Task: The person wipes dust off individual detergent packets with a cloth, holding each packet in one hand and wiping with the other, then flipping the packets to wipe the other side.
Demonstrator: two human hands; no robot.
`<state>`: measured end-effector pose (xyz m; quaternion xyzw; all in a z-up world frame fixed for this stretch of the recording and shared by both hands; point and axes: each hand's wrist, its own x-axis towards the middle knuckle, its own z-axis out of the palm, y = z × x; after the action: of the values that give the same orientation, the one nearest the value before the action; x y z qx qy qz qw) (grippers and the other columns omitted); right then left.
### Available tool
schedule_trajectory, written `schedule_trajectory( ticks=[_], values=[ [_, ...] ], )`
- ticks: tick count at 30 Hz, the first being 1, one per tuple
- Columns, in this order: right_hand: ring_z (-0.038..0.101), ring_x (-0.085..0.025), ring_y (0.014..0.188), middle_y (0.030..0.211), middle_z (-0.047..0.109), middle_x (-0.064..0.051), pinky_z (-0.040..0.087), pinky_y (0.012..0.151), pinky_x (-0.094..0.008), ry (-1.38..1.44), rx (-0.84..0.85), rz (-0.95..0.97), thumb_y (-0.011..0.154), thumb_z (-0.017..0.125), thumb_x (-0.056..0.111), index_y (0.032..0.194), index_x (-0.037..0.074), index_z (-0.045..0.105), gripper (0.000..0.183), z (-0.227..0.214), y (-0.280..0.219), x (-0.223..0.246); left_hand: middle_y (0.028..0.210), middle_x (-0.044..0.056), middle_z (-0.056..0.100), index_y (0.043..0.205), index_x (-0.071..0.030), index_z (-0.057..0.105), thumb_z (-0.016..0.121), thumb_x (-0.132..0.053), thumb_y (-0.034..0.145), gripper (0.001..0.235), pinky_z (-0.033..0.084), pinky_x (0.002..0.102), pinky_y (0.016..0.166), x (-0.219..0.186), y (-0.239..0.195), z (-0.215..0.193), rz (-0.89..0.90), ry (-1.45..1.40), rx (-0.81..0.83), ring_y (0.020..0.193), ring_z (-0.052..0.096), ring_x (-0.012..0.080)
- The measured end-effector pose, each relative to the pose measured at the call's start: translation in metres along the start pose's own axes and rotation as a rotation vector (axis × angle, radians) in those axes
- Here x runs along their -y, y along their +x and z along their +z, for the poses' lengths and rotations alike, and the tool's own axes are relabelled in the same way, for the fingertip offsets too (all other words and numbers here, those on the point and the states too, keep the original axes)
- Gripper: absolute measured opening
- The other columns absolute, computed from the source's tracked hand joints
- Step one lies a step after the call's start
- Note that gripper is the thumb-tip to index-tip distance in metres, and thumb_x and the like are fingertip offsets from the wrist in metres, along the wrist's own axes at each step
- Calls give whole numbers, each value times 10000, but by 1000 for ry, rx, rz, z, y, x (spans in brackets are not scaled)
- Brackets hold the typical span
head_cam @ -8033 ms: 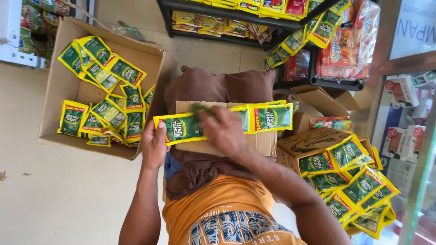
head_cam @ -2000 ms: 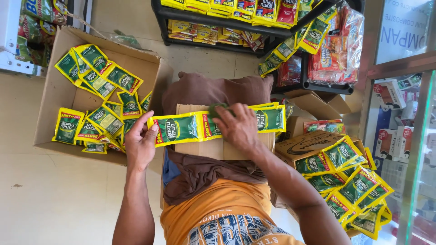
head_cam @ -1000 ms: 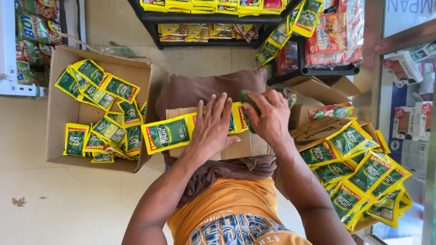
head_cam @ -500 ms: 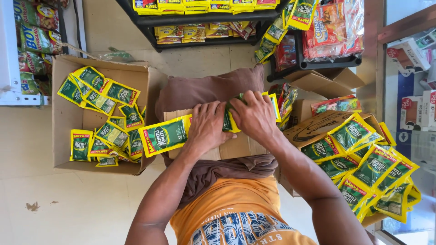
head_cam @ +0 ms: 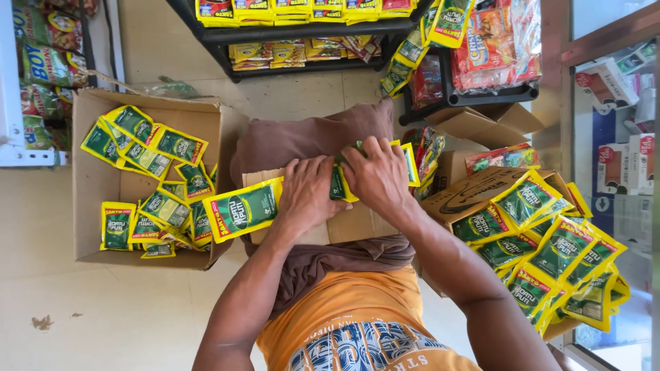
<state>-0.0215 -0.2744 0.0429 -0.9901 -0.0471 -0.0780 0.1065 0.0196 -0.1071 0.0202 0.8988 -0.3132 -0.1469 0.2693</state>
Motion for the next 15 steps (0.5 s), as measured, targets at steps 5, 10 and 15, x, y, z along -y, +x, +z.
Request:
schedule_trajectory(
  ticks=[5,10,15],
  values=[
    [616,-275,887,907,602,-67,479,781,-434,120,100,-101,846,761,294,1078,164,758,266,-14,-41,-10,1330,98,621,1362,-56,525,964,-411,573,970,329,497,1100,11,-7,10,16,10,-55,1249,569,273],
    [647,-286,860,892,670,-76,532,788,-422,345,187,-106,811,789,245,1076,138,764,287,-38,-60,-48,1380,109,585,1398,-48,498,949,-462,557,1040,297,534,1116,6,-6,1,23,-12,-33,1281,543,294],
    [656,-166,965,1051,708,-89,533,874,-295,710,-149,465,931,742,110,1238,55,705,314,-15,-79,-85,1426,140,537,1443,-38,469,887,-610,603,1098,282,584,1091,-4,4,-9,60,-43,17,1286,516,353]
  ],
)
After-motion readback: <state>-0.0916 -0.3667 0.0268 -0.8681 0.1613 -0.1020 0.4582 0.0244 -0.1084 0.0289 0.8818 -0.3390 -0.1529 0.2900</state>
